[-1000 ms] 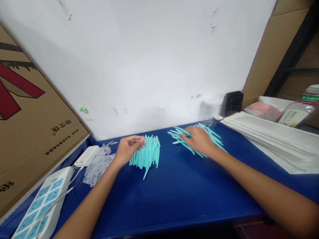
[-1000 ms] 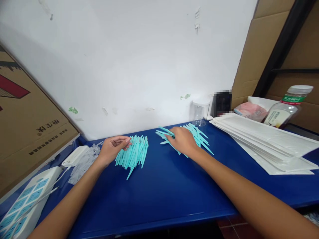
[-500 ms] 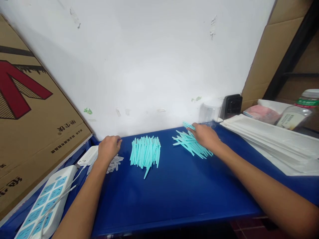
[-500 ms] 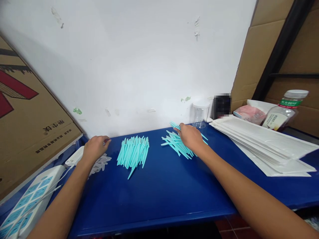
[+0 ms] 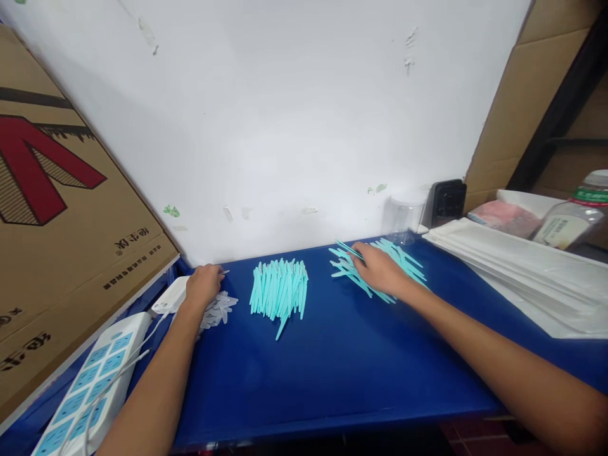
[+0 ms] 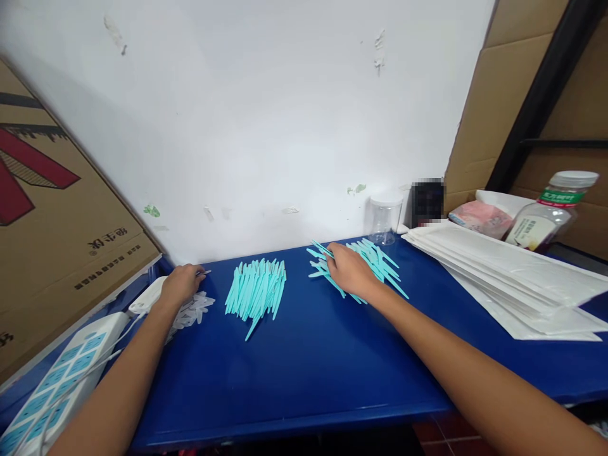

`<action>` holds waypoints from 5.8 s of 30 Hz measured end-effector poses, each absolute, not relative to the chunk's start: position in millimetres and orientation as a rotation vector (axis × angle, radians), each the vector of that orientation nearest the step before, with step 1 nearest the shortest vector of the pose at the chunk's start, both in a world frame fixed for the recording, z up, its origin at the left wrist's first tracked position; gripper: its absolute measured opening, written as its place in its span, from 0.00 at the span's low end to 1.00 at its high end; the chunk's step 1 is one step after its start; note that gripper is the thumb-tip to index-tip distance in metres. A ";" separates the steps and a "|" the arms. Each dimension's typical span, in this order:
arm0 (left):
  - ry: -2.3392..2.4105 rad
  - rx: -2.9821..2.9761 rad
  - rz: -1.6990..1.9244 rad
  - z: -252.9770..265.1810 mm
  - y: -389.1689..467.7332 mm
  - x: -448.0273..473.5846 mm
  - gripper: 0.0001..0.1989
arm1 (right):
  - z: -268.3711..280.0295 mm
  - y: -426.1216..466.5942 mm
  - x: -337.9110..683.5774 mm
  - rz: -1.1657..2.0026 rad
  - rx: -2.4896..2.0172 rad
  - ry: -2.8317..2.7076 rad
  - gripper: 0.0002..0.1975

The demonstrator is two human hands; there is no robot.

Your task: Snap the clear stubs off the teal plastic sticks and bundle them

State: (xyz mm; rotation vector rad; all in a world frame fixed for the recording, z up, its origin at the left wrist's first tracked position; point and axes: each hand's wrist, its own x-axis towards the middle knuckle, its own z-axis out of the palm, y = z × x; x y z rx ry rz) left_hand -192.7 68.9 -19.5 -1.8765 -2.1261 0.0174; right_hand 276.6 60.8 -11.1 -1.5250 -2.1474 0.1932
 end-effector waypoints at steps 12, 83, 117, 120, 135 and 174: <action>-2.088 -2.031 0.005 -26.0 73.8 -176.9 0.12 | -13.4 54.2 267.9 0.273 -1.258 -2.093 0.13; -1.953 -2.060 -0.520 14.0 38.6 -103.5 0.16 | 1.2 61.4 284.3 0.108 -1.438 -2.106 0.19; -2.097 -2.406 -1.008 -4.6 63.3 -130.7 0.18 | 7.6 49.0 274.2 0.614 -1.113 -2.072 0.23; -2.087 -2.568 -1.423 2.7 52.6 -103.6 0.23 | 9.5 44.6 270.8 0.676 -1.084 -2.081 0.24; -1.974 -2.831 -1.750 -2.3 23.9 -38.9 0.15 | 12.7 30.4 262.6 1.002 -0.892 -2.039 0.20; -1.974 -2.442 -1.631 -0.9 29.6 -49.0 0.19 | 4.1 63.2 288.1 0.040 -1.742 -2.127 0.11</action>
